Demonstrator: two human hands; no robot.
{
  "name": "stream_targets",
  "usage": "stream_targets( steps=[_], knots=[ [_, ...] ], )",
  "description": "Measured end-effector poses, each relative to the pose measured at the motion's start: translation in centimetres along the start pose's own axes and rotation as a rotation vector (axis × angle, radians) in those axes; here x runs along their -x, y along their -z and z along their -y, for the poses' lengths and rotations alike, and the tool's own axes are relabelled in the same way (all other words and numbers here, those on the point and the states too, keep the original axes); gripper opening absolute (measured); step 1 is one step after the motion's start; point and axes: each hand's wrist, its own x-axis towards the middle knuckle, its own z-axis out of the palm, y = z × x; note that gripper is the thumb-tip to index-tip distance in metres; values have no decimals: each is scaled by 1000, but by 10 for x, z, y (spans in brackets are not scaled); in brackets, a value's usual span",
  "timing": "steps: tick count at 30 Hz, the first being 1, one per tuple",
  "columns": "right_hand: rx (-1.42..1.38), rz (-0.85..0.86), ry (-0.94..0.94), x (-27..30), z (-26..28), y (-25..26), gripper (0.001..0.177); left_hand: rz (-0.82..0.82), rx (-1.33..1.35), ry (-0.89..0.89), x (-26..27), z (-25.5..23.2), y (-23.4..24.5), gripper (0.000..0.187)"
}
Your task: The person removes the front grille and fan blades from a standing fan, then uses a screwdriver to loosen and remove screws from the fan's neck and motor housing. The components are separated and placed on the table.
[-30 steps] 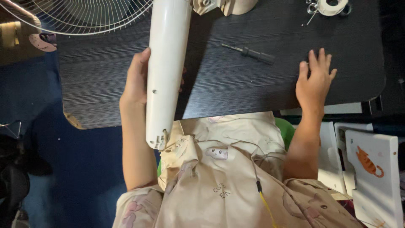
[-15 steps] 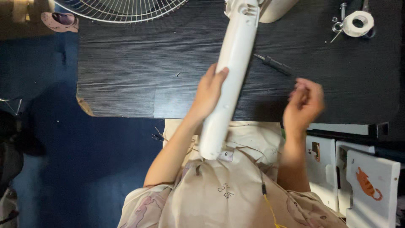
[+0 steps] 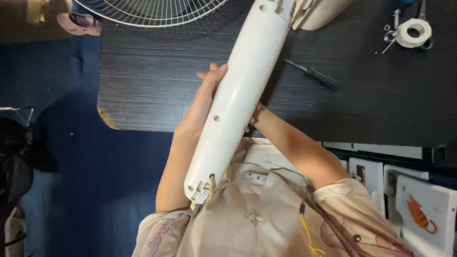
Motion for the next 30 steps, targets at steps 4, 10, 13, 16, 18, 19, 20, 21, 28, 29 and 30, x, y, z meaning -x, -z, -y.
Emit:
stream_targets(
  steps=[4, 10, 13, 16, 18, 19, 20, 21, 28, 29, 30],
  knots=[
    [-38, 5, 9, -10, -1, -6, 21, 99, 2, -28, 9, -11, -2, 60],
    [-74, -55, -39, -16, -19, -13, 21, 295, 85, 30, 5, -14, 2, 70],
    [-128, -100, -65, -23, -32, -10, 22, 267, 41, -1, 4, -22, 6, 69],
    [-242, -125, -104, -24, -40, -2, 22, 211, -84, -8, 4, -41, 15, 71],
    [-334, -121, -169, -24, -42, 4, 21, 191, -168, -100, 6, -54, 20, 73],
    [-367, -85, -224, -25, -42, 7, 23, 208, -160, -46, 5, -62, 21, 74],
    [-399, -49, -283, -24, -42, 11, 25, 226, -152, 11, 1, -71, 21, 75],
    [-431, -13, -342, -23, -42, 14, 27, 244, -144, 69, -2, -76, 20, 76],
    [-445, -103, -288, -30, -33, 20, 13, 140, -273, -83, 5, -67, 9, 72],
    [-424, -64, -330, -23, -36, 24, 10, 117, -294, -115, 5, -61, 9, 72],
    [-405, -26, -370, -18, -39, 30, 8, 92, -316, -150, 5, -56, 10, 72]
  ],
)
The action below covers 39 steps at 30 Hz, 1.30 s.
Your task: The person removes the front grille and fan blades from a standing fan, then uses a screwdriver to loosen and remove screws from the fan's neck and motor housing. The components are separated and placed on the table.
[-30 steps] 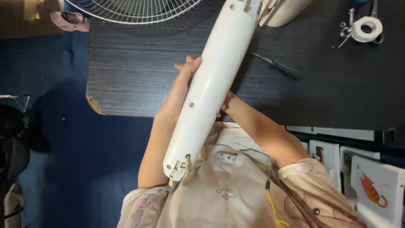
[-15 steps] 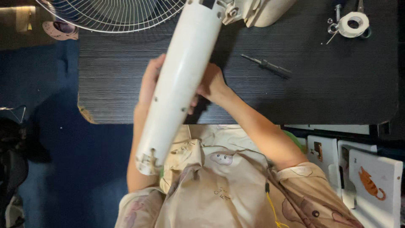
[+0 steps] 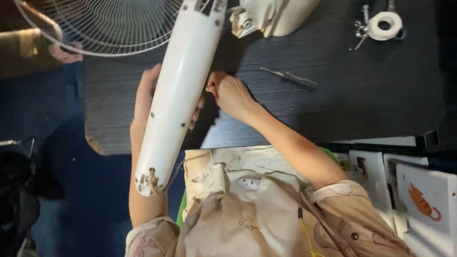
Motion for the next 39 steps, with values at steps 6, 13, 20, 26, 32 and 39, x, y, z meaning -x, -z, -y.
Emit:
stream_targets(
  steps=[6, 13, 20, 26, 32, 39],
  knots=[
    [176, -255, -207, 31, -95, 155, 20, 94, 148, 106, -15, 33, 13, 92],
    [372, -388, -360, 13, -224, 274, 15, 70, 150, 126, -42, 58, 7, 89],
    [601, -375, -169, 9, -256, 284, 9, 93, 156, 68, -43, 64, -3, 87],
    [422, -509, -61, 36, -192, 277, 7, 101, 237, 158, -38, 71, -1, 88],
    [-461, -280, 3, 100, -58, 151, 18, 117, 306, 140, -41, 88, -4, 84],
    [-1577, -115, -392, 113, 2, 9, 75, -131, -346, -172, -42, 91, -24, 71]
  ],
)
